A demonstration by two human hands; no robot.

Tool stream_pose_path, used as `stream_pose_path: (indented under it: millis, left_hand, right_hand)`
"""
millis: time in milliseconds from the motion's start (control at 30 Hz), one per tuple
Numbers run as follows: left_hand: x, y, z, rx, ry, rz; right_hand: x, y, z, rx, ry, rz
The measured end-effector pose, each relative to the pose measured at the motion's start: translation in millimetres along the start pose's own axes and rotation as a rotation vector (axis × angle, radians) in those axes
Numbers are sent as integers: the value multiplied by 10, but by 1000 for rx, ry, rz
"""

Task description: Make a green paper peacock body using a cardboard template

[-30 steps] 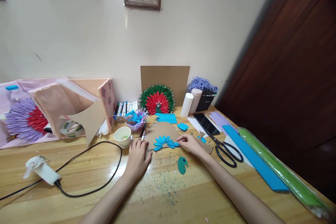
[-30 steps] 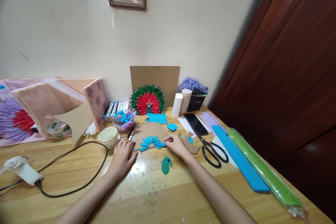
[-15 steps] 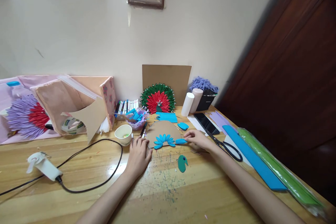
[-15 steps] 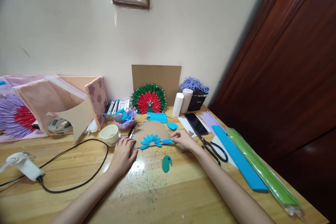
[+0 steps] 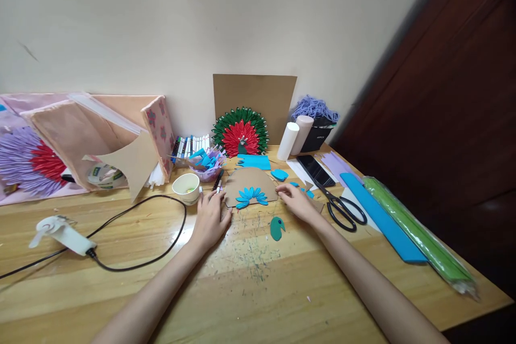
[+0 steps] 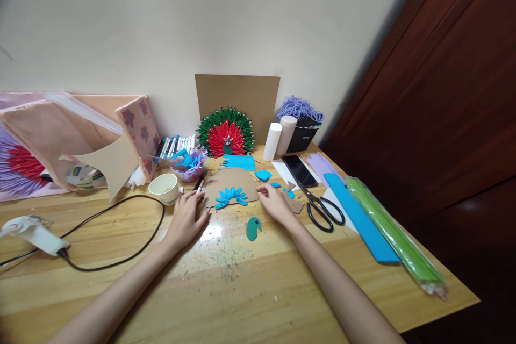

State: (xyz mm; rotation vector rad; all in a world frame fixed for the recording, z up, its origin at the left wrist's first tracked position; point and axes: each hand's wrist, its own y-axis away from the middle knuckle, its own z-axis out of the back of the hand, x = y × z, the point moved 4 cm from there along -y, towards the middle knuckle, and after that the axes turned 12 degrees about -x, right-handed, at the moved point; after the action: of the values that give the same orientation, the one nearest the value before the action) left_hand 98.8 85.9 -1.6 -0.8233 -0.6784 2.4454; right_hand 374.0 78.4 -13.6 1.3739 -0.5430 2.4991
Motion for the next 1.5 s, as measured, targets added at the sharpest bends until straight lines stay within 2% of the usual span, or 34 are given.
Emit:
stream_pose_path:
  millis: [100,300,433,600,867,1200,1500]
  left_hand:
    - [43,-10,8,2,114,78]
    - [128,-65,0,-56,431,300]
    - [110,-110,-35,-69,478,389]
    - [76,-132,-71,-19,508,424]
    - [-37,-165,-38,127,557,462]
    - [8,-96,-148,91,712,587]
    - [-40,-77,-139,82,797,740]
  right_hand:
    - [35,88,-131,30,-57,-6]
    - [19,114,-179,42,-133,-20]
    - [20,107,-231,55,-171,-45]
    - [41,98,-279,82,-220,-66]
    - [92,113,-243,112,-306,-106]
    - [162,211,-220,116,-349,-129]
    - [235,258,-182,86,-348,-124]
